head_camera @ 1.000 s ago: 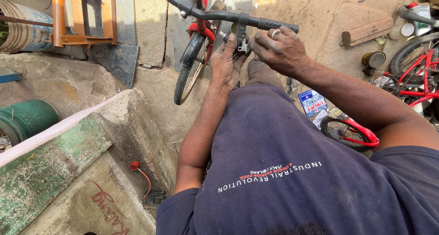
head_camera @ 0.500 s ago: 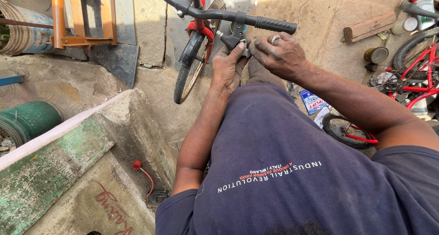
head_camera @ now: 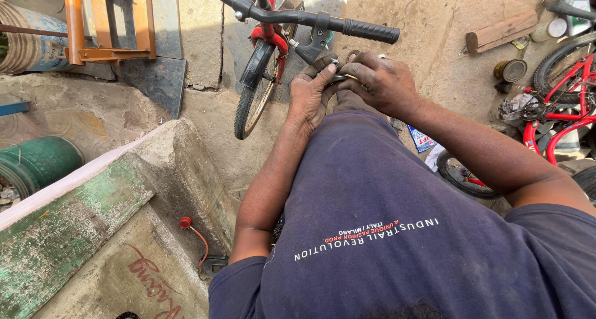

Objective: The person manipulates a bicycle brake lever by hand, threading a metal cable through the assembly and adjusting the component's position on the handlebar.

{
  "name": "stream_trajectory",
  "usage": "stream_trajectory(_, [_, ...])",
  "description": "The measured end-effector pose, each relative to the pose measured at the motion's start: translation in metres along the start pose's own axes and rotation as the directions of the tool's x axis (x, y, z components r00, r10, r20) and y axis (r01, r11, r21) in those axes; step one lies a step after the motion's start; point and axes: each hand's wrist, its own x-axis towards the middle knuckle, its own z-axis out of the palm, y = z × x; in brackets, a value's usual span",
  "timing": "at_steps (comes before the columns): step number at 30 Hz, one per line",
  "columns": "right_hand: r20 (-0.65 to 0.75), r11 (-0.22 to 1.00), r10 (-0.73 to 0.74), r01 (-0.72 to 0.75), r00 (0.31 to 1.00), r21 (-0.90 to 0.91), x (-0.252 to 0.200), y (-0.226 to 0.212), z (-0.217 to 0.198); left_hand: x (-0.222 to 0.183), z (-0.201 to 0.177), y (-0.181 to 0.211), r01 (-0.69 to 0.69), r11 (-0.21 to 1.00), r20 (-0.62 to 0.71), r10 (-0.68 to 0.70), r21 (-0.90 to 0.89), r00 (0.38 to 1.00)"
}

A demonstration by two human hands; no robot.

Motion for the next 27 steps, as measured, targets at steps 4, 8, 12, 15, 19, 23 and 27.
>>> stream_trajectory(4, [-0.04, 0.982, 0.124, -0.117, 0.991, 0.148, 0.003, -0.005, -0.008, -0.01, 0.0, 0.008, 0.057, 0.989, -0.026, -0.054, 0.139, 0.998])
stream_trajectory(8, [-0.011, 0.991, 0.001, 0.001, 1.0, 0.131, 0.009, -0.004, -0.012, -0.025, 0.006, 0.021, 0.064, 0.935, 0.006, -0.07, 0.349, 0.998])
stream_trajectory(12, [0.033, 0.991, -0.087, 0.084, 0.996, 0.101, 0.015, 0.002, -0.015, -0.032, 0.012, 0.032, 0.055, 0.852, 0.01, -0.07, 0.52, 0.998])
stream_trajectory(15, [0.11, 0.992, -0.097, 0.087, 0.989, 0.094, 0.02, 0.01, -0.02, -0.036, 0.015, 0.034, 0.041, 0.842, 0.046, -0.078, 0.537, 0.996])
stream_trajectory(19, [0.169, 0.991, -0.106, 0.091, 0.98, 0.094, 0.027, 0.021, -0.025, -0.04, 0.016, 0.032, 0.082, 0.924, 0.092, -0.125, 0.374, 0.988])
stream_trajectory(23, [0.184, 0.98, -0.191, 0.177, 0.964, 0.091, 0.032, 0.025, -0.026, -0.042, 0.015, 0.028, 0.088, 0.921, 0.076, -0.125, 0.378, 0.989])
stream_trajectory(27, [0.199, 0.949, -0.311, 0.29, 0.929, 0.126, 0.042, 0.031, -0.028, -0.042, 0.013, 0.034, 0.072, 0.877, 0.085, -0.127, 0.474, 0.988])
